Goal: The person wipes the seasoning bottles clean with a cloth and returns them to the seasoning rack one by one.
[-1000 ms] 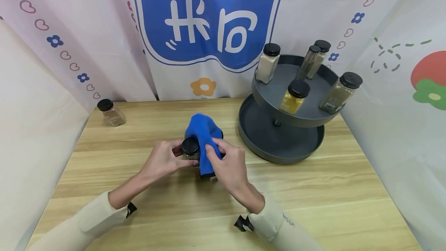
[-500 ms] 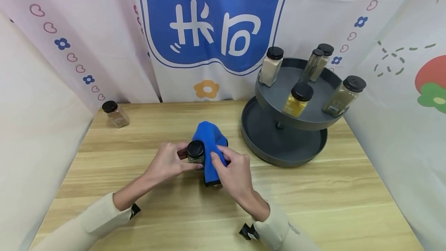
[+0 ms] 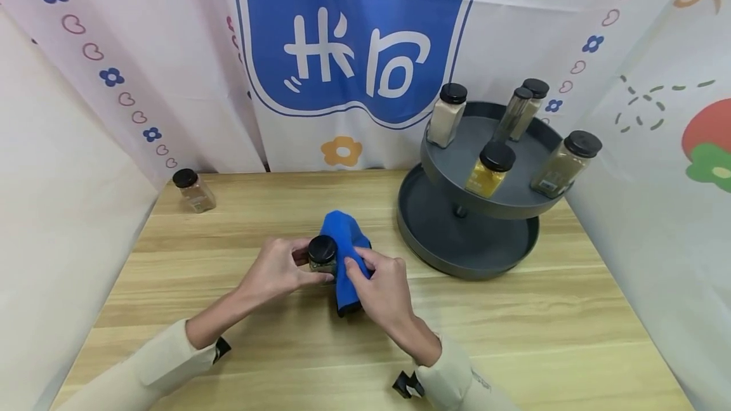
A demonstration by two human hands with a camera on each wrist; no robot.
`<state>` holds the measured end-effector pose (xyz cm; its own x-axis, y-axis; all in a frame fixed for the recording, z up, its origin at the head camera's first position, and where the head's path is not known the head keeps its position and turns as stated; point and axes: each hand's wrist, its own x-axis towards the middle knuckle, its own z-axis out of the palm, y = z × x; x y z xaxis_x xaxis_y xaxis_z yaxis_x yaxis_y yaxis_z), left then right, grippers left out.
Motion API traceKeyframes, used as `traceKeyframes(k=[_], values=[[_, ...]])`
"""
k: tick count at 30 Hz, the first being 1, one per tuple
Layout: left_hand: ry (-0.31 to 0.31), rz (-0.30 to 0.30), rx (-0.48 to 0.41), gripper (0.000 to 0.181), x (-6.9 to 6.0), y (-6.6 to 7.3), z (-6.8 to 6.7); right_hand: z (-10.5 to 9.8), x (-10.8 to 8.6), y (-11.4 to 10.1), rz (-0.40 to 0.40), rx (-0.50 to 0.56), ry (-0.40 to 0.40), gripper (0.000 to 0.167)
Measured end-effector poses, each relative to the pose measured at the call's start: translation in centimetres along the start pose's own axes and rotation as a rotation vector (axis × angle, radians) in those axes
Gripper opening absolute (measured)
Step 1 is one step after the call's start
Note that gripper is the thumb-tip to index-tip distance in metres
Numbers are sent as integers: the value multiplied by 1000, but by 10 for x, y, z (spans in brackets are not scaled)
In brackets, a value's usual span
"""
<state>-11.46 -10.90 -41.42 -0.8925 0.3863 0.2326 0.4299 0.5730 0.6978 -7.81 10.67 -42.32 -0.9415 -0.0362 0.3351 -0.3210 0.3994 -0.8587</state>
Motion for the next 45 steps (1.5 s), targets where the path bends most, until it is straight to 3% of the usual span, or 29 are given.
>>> traceKeyframes(k=[4,7,12,15,23,31,34,39,41,45], values=[[-2,-20,13,55,0,-1,1,-6,-1,-10,-102,73,81,22],[-1,-13,12,52,0,-1,1,-6,-2,-11,-137,75,95,23],[10,30,-23,48,0,5,-2,2,0,1,-19,-36,-3,21],[5,40,-28,48,0,7,-3,0,1,2,23,-51,-35,20],[-10,10,16,51,-2,5,-2,-9,2,-8,-158,64,81,21],[-5,34,-2,52,-3,7,-1,-2,1,2,17,-63,-58,19],[-7,32,-3,51,-3,5,0,-4,1,-2,-4,-31,-17,20],[-11,20,0,46,-3,2,1,-7,1,-11,-127,60,103,22],[-12,21,0,46,-3,2,1,-6,1,-11,-133,48,100,22],[-6,30,-17,50,-3,6,-2,-1,1,-4,-54,-35,21,21]])
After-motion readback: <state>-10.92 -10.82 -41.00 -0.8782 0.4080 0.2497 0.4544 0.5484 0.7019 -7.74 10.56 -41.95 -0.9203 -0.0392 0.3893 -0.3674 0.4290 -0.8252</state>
